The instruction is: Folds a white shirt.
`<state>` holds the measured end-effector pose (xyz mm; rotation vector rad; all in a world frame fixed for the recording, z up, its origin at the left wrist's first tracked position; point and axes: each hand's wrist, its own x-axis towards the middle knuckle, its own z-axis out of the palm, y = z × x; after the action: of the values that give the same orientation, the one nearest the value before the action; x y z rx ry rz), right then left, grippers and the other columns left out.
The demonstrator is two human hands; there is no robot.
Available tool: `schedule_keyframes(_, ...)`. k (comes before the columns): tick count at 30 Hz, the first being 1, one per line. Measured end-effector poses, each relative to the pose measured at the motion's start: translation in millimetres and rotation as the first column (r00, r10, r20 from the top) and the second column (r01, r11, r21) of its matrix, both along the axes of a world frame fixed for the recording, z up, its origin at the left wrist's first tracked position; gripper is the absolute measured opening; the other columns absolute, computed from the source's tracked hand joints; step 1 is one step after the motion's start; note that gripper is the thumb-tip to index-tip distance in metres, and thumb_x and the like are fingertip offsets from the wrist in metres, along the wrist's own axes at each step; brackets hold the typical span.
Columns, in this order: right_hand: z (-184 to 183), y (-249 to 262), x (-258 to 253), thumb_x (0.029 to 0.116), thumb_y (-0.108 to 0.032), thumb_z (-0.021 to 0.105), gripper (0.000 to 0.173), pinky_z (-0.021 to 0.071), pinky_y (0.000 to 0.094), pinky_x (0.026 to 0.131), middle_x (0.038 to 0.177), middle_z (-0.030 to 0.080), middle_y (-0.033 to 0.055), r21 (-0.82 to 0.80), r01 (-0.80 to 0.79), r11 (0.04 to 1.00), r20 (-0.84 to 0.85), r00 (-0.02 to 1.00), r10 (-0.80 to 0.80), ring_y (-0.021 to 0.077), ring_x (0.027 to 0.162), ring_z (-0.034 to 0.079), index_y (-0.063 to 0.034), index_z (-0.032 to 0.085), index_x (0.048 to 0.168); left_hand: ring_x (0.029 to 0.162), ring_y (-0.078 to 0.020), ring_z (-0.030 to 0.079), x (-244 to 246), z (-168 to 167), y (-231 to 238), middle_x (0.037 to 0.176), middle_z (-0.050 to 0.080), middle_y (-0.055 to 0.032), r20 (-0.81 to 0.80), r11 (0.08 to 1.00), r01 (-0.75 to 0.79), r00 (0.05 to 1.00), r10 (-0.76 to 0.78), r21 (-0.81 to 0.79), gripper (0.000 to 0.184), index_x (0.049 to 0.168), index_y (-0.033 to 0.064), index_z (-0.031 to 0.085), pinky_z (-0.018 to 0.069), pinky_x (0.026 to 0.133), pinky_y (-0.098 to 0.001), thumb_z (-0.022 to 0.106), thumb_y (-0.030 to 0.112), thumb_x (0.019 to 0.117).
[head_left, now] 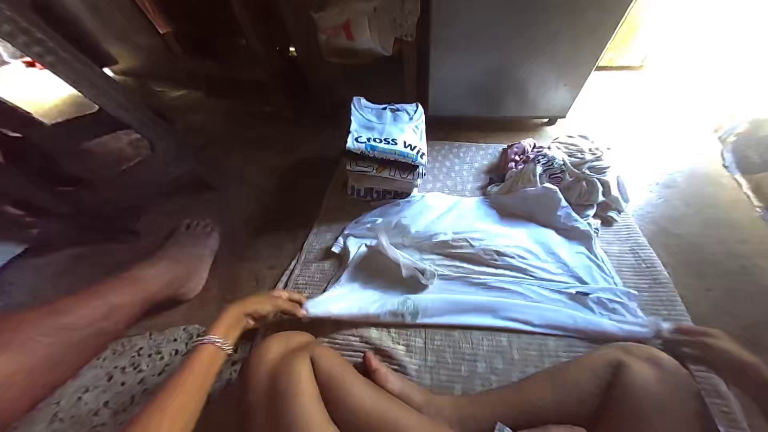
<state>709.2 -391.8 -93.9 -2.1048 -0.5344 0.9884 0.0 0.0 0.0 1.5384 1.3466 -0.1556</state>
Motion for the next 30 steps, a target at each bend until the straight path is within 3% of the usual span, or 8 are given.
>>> schedule_keyframes(7, -16, 5, 27, 0.0909, 0.002, 0.065, 0.007, 0.051, 0.0394, 0.081, 0.089, 0.067, 0.0134, -0.202, -0.137, 0.97, 0.094, 0.983, 0.159, 0.0158, 0.081, 0.061, 0.0083, 0.065, 0.093, 0.076, -0.0001, 0.062, -15, -12, 1, 0.085, 0.067, 0.0045, 0.016, 0.998, 0.01, 1.0, -0.009, -0.067, 0.01, 0.099, 0.004, 0.067, 0.052, 0.074, -0.0201, 0.057, 0.002, 0.1003)
schedule_keyframes(10, -2, 37, 11, 0.0885, -0.01, 0.078, 0.029, 0.0444, 0.0636, 0.094, 0.108, 0.064, 0.0367, -0.624, -0.19, 0.758, 0.245, 0.873, 0.421, 0.047, 0.106, 0.06, 0.0144, 0.068, 0.101, 0.091, -0.0156, 0.062, -11, -32, 4, 0.1, 0.069, -0.0132, -0.175, 0.978, 0.192, 0.963, -0.204, -0.082, 0.015, 0.109, -0.0053, 0.07, 0.0497, 0.089, -0.0369, 0.063, -0.003, 0.0964)
schedule_keyframes(12, 30, 82, -44, 0.0893, -0.019, 0.078, 0.049, 0.0313, 0.0743, 0.109, 0.135, 0.048, 0.0459, -0.727, -0.122, 0.676, 0.362, 0.768, 0.528, 0.0614, 0.134, 0.04, 0.0143, 0.062, 0.122, 0.088, -0.0179, 0.061, 8, -30, 9, 0.099, 0.069, -0.0149, -0.322, 0.947, 0.293, 0.891, -0.319, -0.129, 0.016, 0.111, -0.0044, 0.07, 0.0494, 0.086, -0.0394, 0.063, 0.005, 0.0991)
schedule_keyframes(16, 67, 175, -195, 0.0972, -0.011, 0.066, 0.047, 0.0453, 0.0588, 0.105, 0.139, 0.052, 0.034, -0.273, -0.53, 0.803, 0.54, 0.606, 0.584, 0.0484, 0.126, 0.055, 0.0058, 0.055, 0.14, 0.111, -0.0382, 0.061, 81, 6, 12, 0.12, 0.063, -0.0285, -0.219, 0.939, 0.287, 0.945, -0.244, 0.191, 0.037, 0.125, -0.0085, 0.064, 0.046, 0.1, -0.0533, 0.074, 0.005, 0.0914)
schedule_keyframes(20, 29, 240, -321, 0.0997, -0.02, 0.062, 0.046, 0.0458, 0.0617, 0.101, 0.152, 0.045, 0.0293, -0.116, -0.92, 0.375, 0.58, 0.243, 0.777, 0.0485, 0.13, 0.053, -0.0236, 0.06, 0.145, 0.133, -0.0436, 0.049, 150, -28, 16, 0.144, 0.051, -0.0258, -0.309, 0.741, 0.541, 0.84, -0.447, 0.398, 0.058, 0.144, 0.0111, 0.057, 0.039, 0.11, -0.0597, 0.077, 0.014, 0.0899)
schedule_keyframes(22, 18, 263, -340, 0.1026, -0.021, 0.057, 0.038, 0.047, 0.0621, 0.096, 0.149, 0.046, 0.0312, -0.187, -0.955, 0.231, 0.595, 0.077, 0.8, 0.0511, 0.126, 0.053, -0.0189, 0.062, 0.141, 0.127, -0.0467, 0.052, 158, -42, 24, 0.137, 0.055, -0.0273, -0.424, 0.55, 0.699, 0.714, -0.557, 0.456, 0.042, 0.137, 0.0104, 0.063, 0.0413, 0.101, -0.0631, 0.066, 0.011, 0.0946)
schedule_keyframes(24, 21, 282, -329, 0.1029, -0.017, 0.054, 0.031, 0.0505, 0.0613, 0.092, 0.133, 0.06, 0.0297, -0.121, -0.958, 0.261, 0.635, 0.128, 0.762, 0.049, 0.118, 0.061, -0.0044, 0.068, 0.128, 0.113, -0.0446, 0.062, 157, -42, 43, 0.119, 0.066, -0.0261, -0.376, 0.463, 0.675, 0.72, -0.583, 0.575, 0.027, 0.119, 0.0013, 0.072, 0.0465, 0.092, -0.0616, 0.059, 0.003, 0.0948)
schedule_keyframes(30, 42, 349, -254, 0.0929, 0.0, 0.064, 0.011, 0.0571, 0.0478, 0.075, 0.089, 0.069, 0.0209, 0.345, -0.832, 0.434, 0.594, 0.551, 0.586, 0.0304, 0.082, 0.069, 0.0089, 0.067, 0.097, 0.104, -0.0344, 0.065, 188, 2, 90, 0.107, 0.069, -0.0253, 0.183, 0.692, 0.057, 0.946, -0.269, 0.72, 0.016, 0.103, -0.0092, 0.071, 0.0493, 0.095, -0.0509, 0.063, 0.001, 0.0946)
